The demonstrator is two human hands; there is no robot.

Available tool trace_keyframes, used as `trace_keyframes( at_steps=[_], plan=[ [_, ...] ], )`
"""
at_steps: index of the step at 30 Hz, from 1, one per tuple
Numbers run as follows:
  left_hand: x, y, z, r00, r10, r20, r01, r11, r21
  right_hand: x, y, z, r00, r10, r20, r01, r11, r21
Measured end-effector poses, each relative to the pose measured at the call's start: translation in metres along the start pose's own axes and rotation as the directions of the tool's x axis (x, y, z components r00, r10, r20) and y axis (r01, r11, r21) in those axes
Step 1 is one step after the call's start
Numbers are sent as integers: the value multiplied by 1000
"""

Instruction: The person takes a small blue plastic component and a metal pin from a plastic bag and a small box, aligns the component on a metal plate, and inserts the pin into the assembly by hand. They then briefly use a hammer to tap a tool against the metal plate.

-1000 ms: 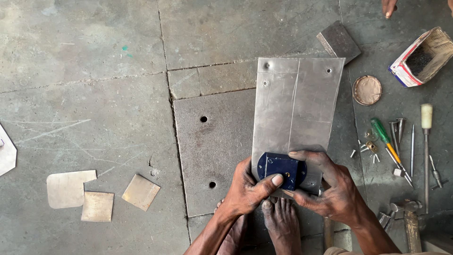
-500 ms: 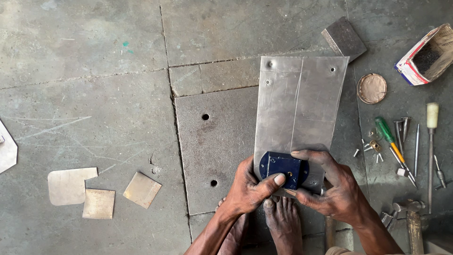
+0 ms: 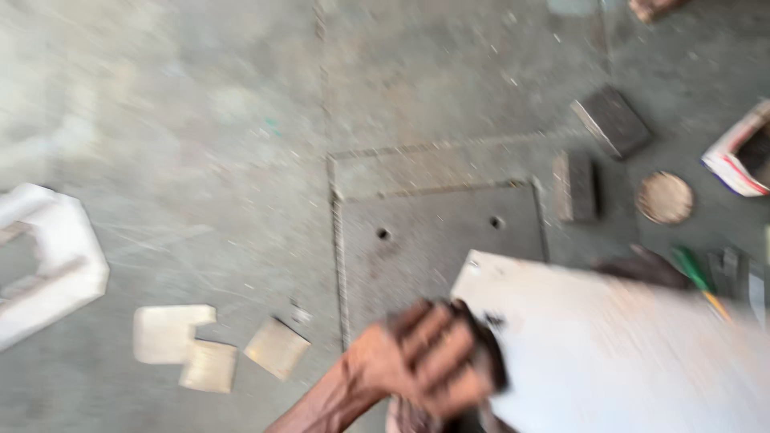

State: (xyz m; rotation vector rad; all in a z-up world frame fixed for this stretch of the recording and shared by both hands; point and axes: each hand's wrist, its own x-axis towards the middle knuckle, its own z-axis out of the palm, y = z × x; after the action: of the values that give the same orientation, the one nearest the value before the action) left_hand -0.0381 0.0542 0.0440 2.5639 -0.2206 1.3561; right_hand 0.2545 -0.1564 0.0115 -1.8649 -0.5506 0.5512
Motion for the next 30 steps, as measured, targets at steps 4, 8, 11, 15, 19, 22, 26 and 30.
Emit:
trace_keyframes(
  at_steps=[4,8,11,15,19,22,26,30],
  plan=[
    [32,-18,-54,914,375,156,-406,850,336,-5,15,-15,889,457,-33,-444,877,185],
    [55,-28,-78,853,458,251,-522,751,404,-43,22,0,930,-356,94,366,922,-129],
    [58,-29,-78,843,467,267,-537,744,398,-49,10,9,952,-303,32,303,933,-193],
    [55,-23,-76,848,452,275,-527,768,364,-53,-14,10,930,-369,-2,361,911,-198],
    [43,-26,-80,871,395,293,-482,802,353,-50,-9,9,926,-377,-6,368,909,-197],
    [18,-28,-76,898,315,307,-410,851,327,-50,19,0,930,-362,-65,345,919,-192],
    [-27,-22,-46,954,20,299,-74,982,172,-27,55,-46,944,-321,71,328,936,-129],
    [-51,-13,16,795,-526,301,603,739,-301,41,75,-125,841,-274,-467,179,955,-238]
  ],
)
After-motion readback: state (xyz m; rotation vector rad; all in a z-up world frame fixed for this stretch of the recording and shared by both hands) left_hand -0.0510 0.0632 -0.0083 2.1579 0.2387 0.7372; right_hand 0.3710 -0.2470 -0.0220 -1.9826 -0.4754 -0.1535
